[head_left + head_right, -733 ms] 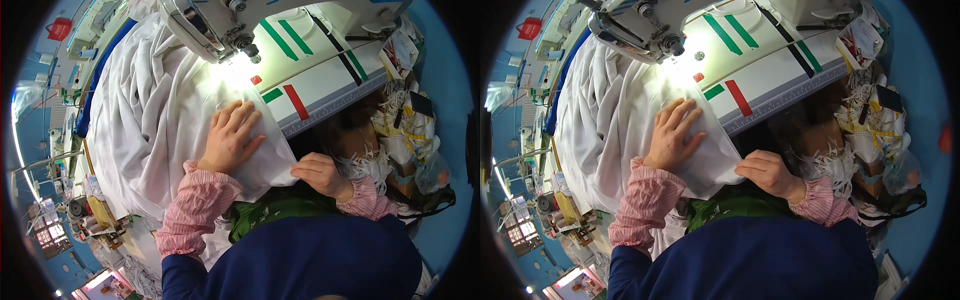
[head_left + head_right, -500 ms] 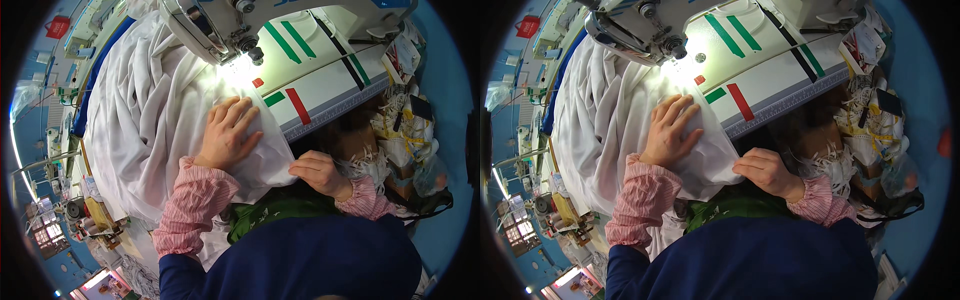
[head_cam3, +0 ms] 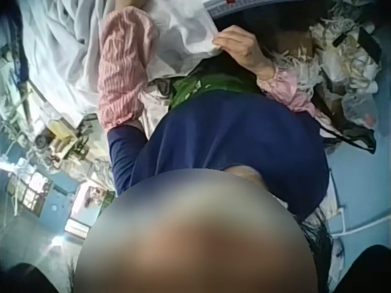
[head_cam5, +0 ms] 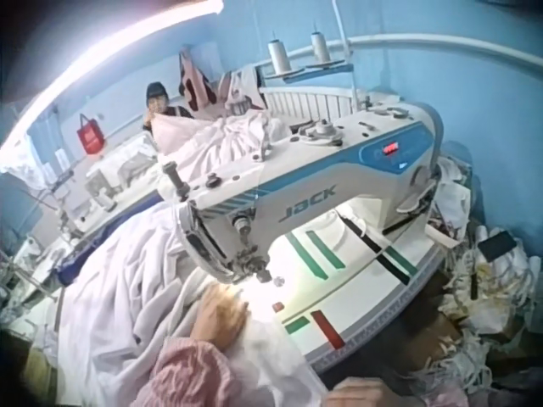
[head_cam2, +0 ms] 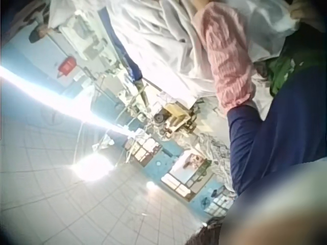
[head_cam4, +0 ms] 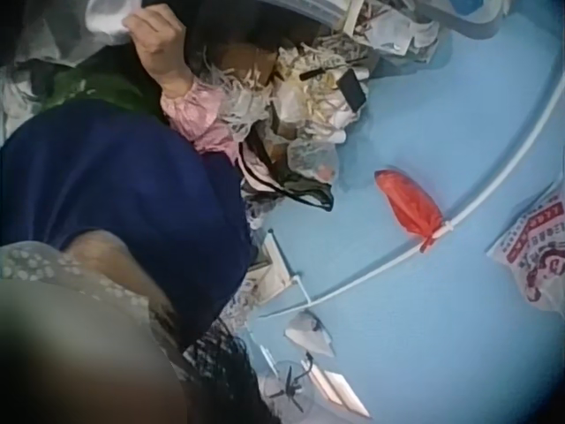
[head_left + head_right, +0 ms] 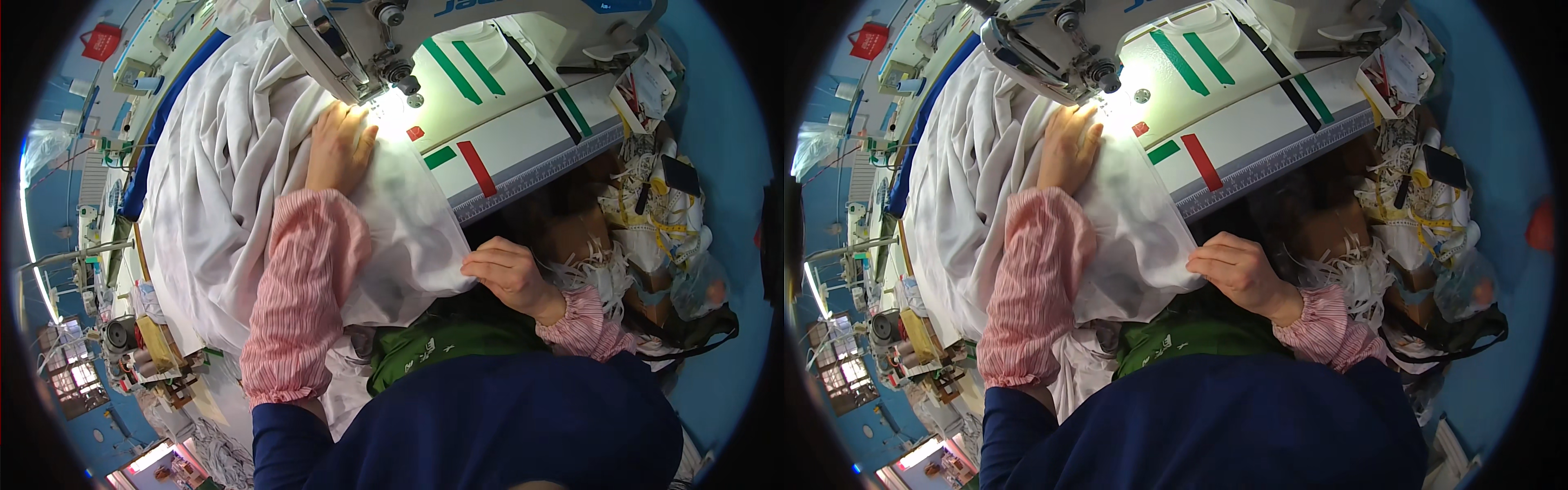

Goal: Sewing and aligning white fabric components using an industrial sewing machine in a factory setting.

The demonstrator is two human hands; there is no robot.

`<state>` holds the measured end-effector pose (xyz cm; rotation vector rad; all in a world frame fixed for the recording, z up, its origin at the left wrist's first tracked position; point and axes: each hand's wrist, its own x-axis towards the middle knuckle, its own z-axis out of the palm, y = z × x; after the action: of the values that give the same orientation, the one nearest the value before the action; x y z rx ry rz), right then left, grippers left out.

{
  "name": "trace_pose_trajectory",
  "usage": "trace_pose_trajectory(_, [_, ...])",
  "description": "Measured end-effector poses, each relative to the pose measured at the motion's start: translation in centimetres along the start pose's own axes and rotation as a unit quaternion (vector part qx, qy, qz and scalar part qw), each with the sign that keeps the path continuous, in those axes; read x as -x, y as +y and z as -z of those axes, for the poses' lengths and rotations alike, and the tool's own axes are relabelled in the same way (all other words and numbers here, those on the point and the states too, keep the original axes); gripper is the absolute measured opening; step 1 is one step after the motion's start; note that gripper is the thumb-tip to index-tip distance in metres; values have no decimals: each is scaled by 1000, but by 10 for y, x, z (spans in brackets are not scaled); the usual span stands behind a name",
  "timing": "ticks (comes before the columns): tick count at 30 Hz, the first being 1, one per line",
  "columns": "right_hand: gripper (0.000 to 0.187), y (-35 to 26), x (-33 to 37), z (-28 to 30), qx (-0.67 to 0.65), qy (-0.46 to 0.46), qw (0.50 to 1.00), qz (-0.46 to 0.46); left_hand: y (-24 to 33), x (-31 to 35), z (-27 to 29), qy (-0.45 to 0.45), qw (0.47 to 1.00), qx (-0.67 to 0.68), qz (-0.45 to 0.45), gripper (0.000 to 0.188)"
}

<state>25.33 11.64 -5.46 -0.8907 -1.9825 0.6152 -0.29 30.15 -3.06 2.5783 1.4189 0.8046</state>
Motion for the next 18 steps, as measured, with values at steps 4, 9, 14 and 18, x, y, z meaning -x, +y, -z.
trace_pose_trajectory(4, [28, -10, 15, 5, -32, -5, 999, -16, 11, 15, 9, -48, 997, -53, -22, 44])
trace_pose_trajectory(9, [24, -30, 46, 10, -55, -24, 997, -44, 42, 49, 20, -133, 989, -67, -23, 53])
trace_pose_trajectory(14, [26, -39, 60, 14, -68, -35, 996, -47, 55, 50, 23, -171, 982, -76, -30, 56])
trace_pose_trajectory(18, [27, -42, 62, 15, -75, -52, 994, -57, 56, 48, 22, -162, 983, -76, -41, 56])
